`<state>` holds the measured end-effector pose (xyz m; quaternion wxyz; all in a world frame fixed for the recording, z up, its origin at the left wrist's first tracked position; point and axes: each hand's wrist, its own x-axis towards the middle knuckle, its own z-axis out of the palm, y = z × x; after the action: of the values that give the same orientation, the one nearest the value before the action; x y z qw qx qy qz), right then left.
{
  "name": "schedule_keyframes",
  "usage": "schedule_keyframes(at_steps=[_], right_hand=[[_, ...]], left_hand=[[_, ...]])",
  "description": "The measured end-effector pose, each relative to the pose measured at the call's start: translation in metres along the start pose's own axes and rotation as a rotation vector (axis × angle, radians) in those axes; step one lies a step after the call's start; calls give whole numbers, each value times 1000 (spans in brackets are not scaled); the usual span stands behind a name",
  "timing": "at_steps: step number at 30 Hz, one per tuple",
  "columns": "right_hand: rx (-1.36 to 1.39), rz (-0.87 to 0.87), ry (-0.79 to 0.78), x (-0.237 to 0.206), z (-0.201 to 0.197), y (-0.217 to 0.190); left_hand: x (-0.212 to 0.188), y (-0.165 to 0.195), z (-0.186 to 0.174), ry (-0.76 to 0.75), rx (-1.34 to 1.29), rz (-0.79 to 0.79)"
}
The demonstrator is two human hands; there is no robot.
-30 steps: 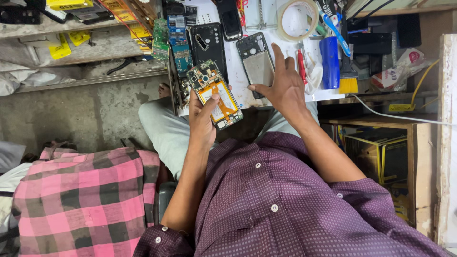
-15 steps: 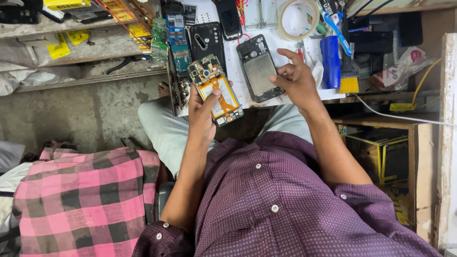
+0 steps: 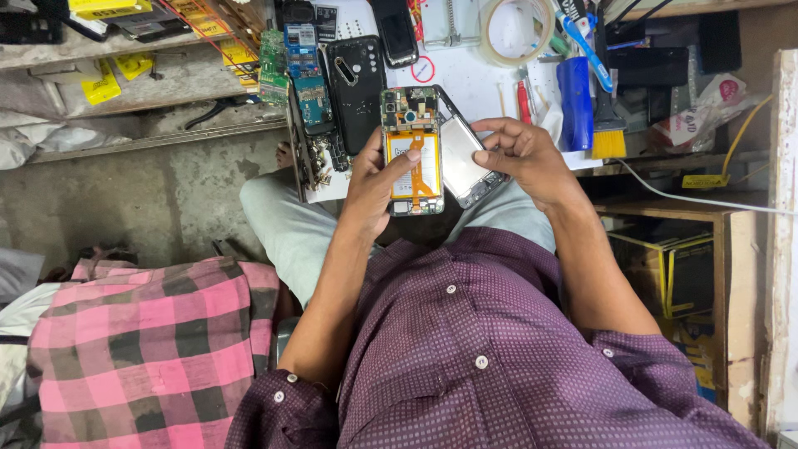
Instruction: The person disassembles a smartphone at a cluttered repair bench. They first work on the exposed internal board and battery, separate the mid-frame from the back cover, then use a red screwdriver to unscrew screws from the back housing, handling the phone parts one at a time.
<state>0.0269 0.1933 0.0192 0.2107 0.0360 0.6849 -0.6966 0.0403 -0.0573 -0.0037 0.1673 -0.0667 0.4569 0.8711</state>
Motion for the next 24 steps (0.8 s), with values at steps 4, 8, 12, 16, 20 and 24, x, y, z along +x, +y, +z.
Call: schedule_keyframes(at_steps=[4, 8, 12, 16, 20, 24], right_hand=[[23, -26, -2, 1, -1, 7], [402, 116, 25, -1, -1, 13], [835, 225, -193, -3, 0, 15], [952, 259, -262, -11, 7, 24], [1116, 228, -370, -14, 7, 37], [1179, 187, -395, -10, 3, 48]], left_hand=[[1, 0, 4, -15, -28, 30], [1, 4, 6, -19, -24, 43], [2, 6, 10, -26, -71, 39], [3, 7, 12, -38, -115, 48], [5, 5, 13, -43, -123, 55], [5, 4, 13, -48, -149, 48]])
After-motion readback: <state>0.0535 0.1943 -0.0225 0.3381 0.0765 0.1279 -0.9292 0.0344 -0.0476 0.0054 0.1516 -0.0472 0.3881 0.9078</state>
